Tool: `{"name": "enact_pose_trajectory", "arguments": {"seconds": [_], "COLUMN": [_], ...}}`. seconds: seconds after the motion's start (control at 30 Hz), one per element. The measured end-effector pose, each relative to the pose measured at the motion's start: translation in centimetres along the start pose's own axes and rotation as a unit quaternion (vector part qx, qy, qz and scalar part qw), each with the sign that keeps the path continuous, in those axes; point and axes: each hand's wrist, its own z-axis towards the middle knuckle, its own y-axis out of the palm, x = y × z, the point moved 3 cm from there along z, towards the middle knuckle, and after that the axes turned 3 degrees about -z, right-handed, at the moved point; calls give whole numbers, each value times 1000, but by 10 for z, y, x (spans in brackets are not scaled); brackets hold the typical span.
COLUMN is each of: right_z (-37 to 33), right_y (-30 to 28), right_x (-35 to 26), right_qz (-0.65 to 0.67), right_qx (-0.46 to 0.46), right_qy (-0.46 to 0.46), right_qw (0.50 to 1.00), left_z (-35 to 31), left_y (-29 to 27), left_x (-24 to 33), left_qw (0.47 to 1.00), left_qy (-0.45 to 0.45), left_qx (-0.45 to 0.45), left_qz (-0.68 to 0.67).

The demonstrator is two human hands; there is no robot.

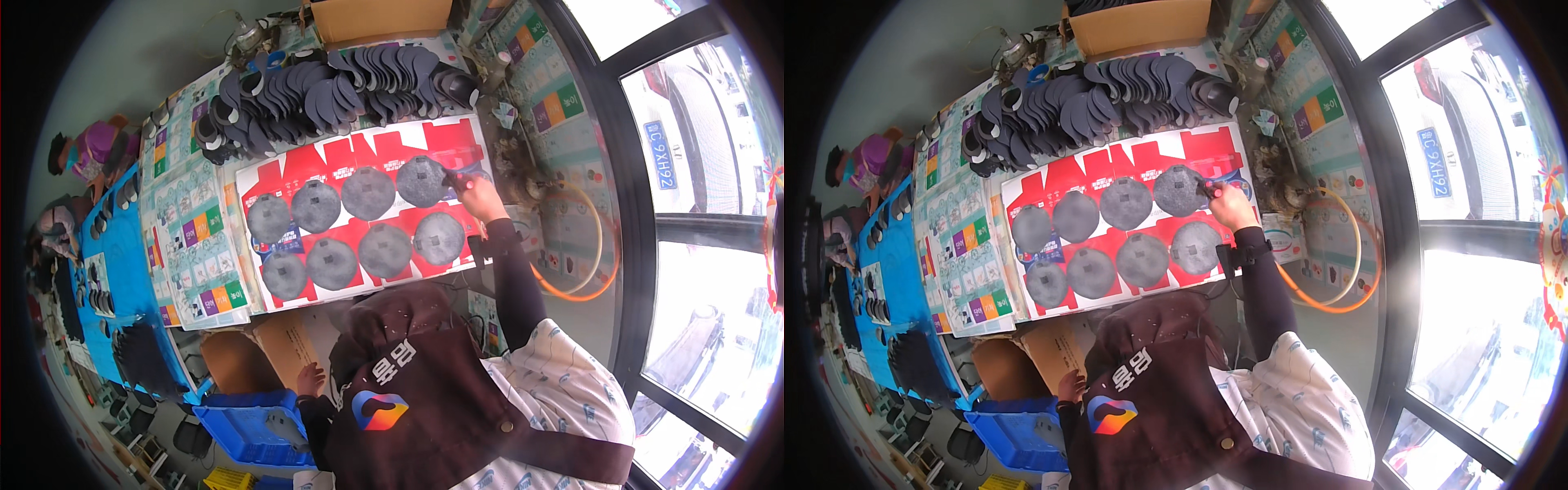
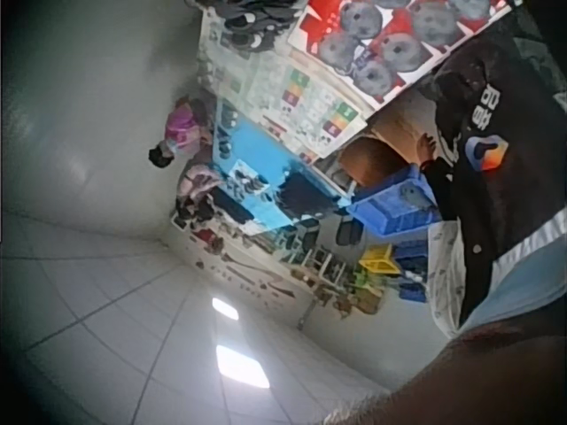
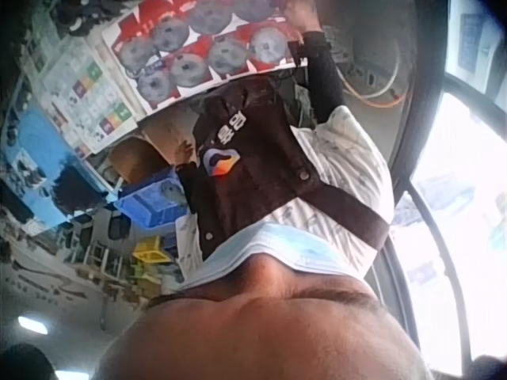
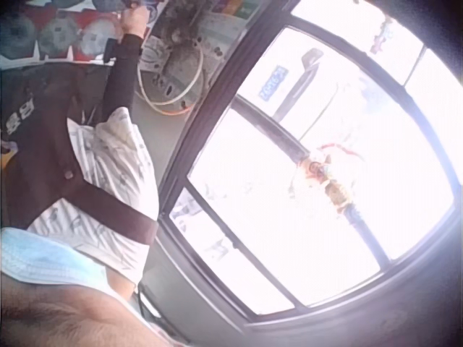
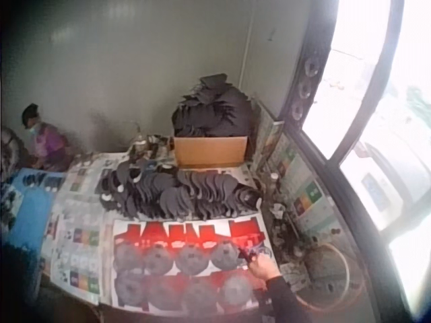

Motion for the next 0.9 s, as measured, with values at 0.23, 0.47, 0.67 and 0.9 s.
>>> {"name": "enact_pose_trajectory", "arguments": {"seconds": [0.23, 0.47, 0.67, 0.9], "right_z": [-15, -8, -14, -51], "right_y": [0, -8, -12, 16], "right_x": [-42, -11, 3, 30], "right_qz": [36, 13, 46, 149], "right_qx": [-86, 48, 69, -165], "right_qy": [-20, -27, -42, 17], "right_qw": [995, 998, 996, 975], "left_z": [2, -6, -4, -2], "left_y": [-6, 6, 13, 7], "left_x": [-17, -1, 7, 6], "left_qw": [999, 999, 995, 997], "left_qy": [-13, -2, 25, -19], "left_qx": [-20, -2, -8, -6], "left_qz": [21, 51, 93, 75]}}
